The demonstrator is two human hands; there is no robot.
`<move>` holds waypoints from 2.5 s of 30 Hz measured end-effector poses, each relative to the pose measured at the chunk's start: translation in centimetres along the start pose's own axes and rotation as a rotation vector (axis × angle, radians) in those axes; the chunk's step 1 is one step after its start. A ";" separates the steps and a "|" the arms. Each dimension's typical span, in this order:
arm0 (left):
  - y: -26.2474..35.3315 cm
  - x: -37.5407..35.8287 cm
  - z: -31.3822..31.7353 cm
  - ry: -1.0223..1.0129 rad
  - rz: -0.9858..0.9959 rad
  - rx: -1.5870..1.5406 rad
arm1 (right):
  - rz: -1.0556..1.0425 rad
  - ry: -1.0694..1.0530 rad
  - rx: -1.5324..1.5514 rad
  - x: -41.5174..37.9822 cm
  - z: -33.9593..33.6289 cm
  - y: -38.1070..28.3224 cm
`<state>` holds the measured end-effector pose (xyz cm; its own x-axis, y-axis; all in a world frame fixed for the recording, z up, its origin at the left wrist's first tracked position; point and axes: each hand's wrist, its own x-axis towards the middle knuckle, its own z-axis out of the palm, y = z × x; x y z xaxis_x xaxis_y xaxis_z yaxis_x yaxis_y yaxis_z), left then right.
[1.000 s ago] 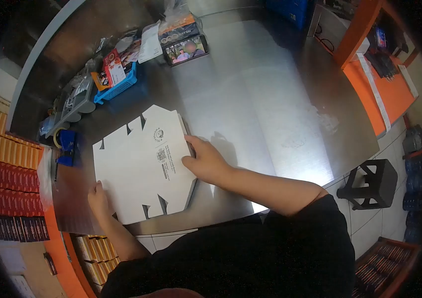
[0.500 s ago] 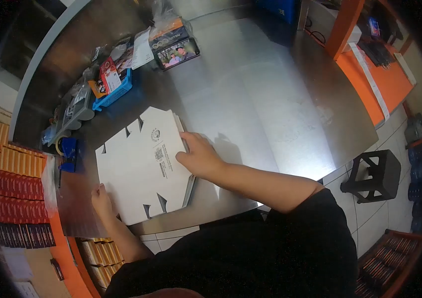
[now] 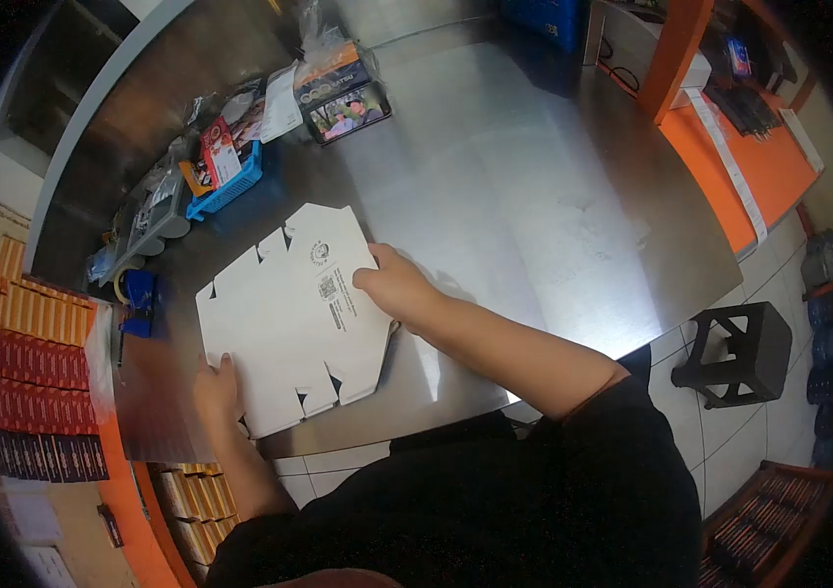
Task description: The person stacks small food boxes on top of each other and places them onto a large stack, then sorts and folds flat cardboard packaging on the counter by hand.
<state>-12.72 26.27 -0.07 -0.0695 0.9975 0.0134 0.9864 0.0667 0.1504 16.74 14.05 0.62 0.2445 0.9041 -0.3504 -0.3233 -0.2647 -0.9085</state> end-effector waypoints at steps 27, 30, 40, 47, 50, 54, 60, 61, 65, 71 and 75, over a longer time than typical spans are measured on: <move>-2.5 2.9 3.0 -0.096 -0.173 -0.272 | -0.166 0.155 -0.110 4.5 -2.8 3.6; -6.0 6.5 3.5 -0.125 0.060 -0.252 | -0.157 0.205 -0.187 3.4 -3.0 2.8; -6.3 7.5 2.2 -0.050 -0.134 -0.523 | -0.239 0.266 -0.203 1.9 -3.2 2.1; -2.8 1.1 -1.8 -0.342 -0.033 -1.142 | -0.245 0.327 -0.297 3.1 -3.8 2.5; -1.4 -2.4 -4.1 -0.122 0.158 -1.355 | -0.268 0.311 -0.307 3.1 -4.3 2.0; -2.6 -5.0 -8.0 0.021 0.430 -1.481 | -0.347 0.295 -0.072 3.2 -6.3 -0.4; 5.3 -6.3 -6.7 0.011 0.666 -1.602 | -0.623 0.068 -0.115 -8.9 -17.0 -8.1; 7.3 -6.4 -5.8 0.004 0.673 -1.570 | -0.701 0.114 -0.080 -9.3 -19.6 -7.2; 15.7 -9.1 -3.8 -0.159 0.821 -1.595 | -0.904 0.316 -0.038 -13.0 -25.6 -4.4; 19.9 -9.4 -1.3 -0.337 0.941 -1.632 | -0.658 0.511 -0.230 -16.8 -30.9 1.1; 20.6 -9.4 -1.0 -0.453 0.855 -1.584 | -0.796 0.346 -0.051 -15.6 -31.4 1.5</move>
<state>8.11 18.20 3.89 0.6136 0.6913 0.3816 -0.3334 -0.2113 0.9188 41.21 -10.99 -2.40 0.6473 0.6765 0.3511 0.1008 0.3807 -0.9192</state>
